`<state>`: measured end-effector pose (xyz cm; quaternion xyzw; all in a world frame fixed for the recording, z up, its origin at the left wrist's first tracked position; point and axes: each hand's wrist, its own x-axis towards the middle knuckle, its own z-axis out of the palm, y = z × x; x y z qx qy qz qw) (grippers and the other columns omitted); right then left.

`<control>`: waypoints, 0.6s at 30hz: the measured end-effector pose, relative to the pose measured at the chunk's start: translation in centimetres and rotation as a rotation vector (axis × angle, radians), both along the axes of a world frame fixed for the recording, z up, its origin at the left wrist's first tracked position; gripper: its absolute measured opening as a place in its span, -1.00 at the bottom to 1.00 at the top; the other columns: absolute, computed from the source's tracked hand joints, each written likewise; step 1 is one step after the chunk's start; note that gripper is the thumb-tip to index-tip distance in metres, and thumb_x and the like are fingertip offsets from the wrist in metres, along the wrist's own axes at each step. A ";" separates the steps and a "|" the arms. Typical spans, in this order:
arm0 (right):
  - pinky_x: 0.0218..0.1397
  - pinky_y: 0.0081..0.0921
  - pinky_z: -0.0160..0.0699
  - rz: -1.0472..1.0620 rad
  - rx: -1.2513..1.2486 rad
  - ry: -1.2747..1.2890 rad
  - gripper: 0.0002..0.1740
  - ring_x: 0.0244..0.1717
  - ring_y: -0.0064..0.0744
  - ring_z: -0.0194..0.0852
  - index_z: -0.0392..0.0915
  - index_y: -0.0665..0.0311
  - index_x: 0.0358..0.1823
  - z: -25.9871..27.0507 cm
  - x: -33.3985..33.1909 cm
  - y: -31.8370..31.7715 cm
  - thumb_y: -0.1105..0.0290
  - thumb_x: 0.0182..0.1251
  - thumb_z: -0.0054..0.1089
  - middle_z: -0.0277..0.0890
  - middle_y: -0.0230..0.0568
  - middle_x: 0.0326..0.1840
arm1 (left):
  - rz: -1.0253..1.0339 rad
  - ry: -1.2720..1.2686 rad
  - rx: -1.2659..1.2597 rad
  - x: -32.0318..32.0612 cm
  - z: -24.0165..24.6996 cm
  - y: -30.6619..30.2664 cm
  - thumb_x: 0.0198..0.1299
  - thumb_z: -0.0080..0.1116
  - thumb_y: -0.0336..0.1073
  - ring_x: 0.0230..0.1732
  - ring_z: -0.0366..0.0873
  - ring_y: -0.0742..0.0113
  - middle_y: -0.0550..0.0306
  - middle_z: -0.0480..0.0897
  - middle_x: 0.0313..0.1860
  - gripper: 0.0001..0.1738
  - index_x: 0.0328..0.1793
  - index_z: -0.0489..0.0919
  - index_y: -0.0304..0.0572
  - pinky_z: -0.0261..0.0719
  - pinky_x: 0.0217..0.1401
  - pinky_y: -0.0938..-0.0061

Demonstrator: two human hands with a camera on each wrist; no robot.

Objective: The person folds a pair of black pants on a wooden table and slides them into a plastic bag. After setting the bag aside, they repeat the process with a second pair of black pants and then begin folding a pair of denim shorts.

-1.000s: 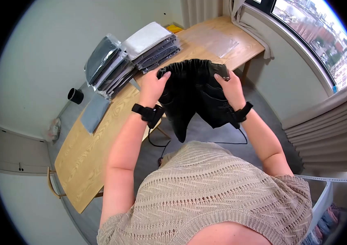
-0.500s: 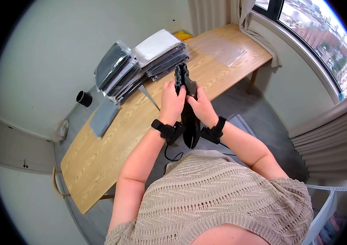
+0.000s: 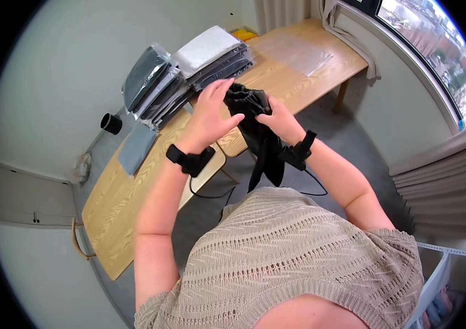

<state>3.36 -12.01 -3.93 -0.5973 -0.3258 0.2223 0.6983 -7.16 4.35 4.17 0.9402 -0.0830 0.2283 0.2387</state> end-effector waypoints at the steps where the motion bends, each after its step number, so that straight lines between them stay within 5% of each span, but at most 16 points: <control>1: 0.07 -0.53 0.42 -0.003 0.001 0.007 -0.45 -0.06 -0.47 0.43 0.30 0.44 0.16 -0.2 0.2 -0.1 0.60 0.03 0.05 0.48 -0.16 -0.07 | -0.039 -0.008 0.122 0.3 0.5 0.0 -0.17 0.41 -0.23 0.35 0.21 -0.01 -0.06 0.33 0.28 -0.13 0.34 0.28 -0.21 0.16 0.39 0.24; 5: 0.14 -0.56 0.35 0.152 -0.092 -0.055 -0.40 -0.01 -0.53 0.38 0.26 0.44 0.22 0.0 0.0 -0.7 0.59 0.05 0.06 0.43 -0.26 0.00 | -0.100 0.083 0.383 1.1 0.4 -0.2 -0.28 0.47 -0.22 0.28 0.31 0.00 -0.02 0.44 0.19 -0.15 0.24 0.38 -0.18 0.30 0.29 0.28; 8: 0.17 -0.55 0.32 0.188 -0.119 -0.099 -0.37 0.02 -0.53 0.37 0.25 0.40 0.25 -0.2 0.1 -1.3 0.55 0.05 0.08 0.44 -0.25 0.02 | -0.051 0.409 0.219 2.1 0.3 -0.4 -0.31 0.47 -0.24 0.08 0.46 -0.01 0.00 0.55 0.00 -0.28 0.10 0.47 -0.13 0.43 0.11 0.29; 9: 0.18 -0.56 0.31 0.188 -0.134 -0.142 -0.36 0.04 -0.53 0.37 0.24 0.38 0.26 -0.3 0.3 -1.5 0.54 0.05 0.08 0.43 -0.24 0.04 | -0.075 0.285 0.227 2.2 -0.4 -0.4 -0.30 0.45 -0.24 -0.09 0.52 -0.01 0.03 0.60 -0.18 -0.44 -0.05 0.54 -0.11 0.48 -0.06 0.27; 18: 0.28 -0.45 0.24 0.028 -0.175 -0.256 -0.41 0.12 -0.34 0.40 0.30 0.30 0.17 -4.3 1.8 -4.3 0.56 0.01 0.15 0.46 -0.14 0.05 | -0.003 0.270 0.246 2.5 2.5 -1.4 -0.23 0.41 -0.24 -0.21 0.54 0.01 0.03 0.59 -0.30 -0.62 -0.23 0.58 -0.18 0.49 -0.17 0.33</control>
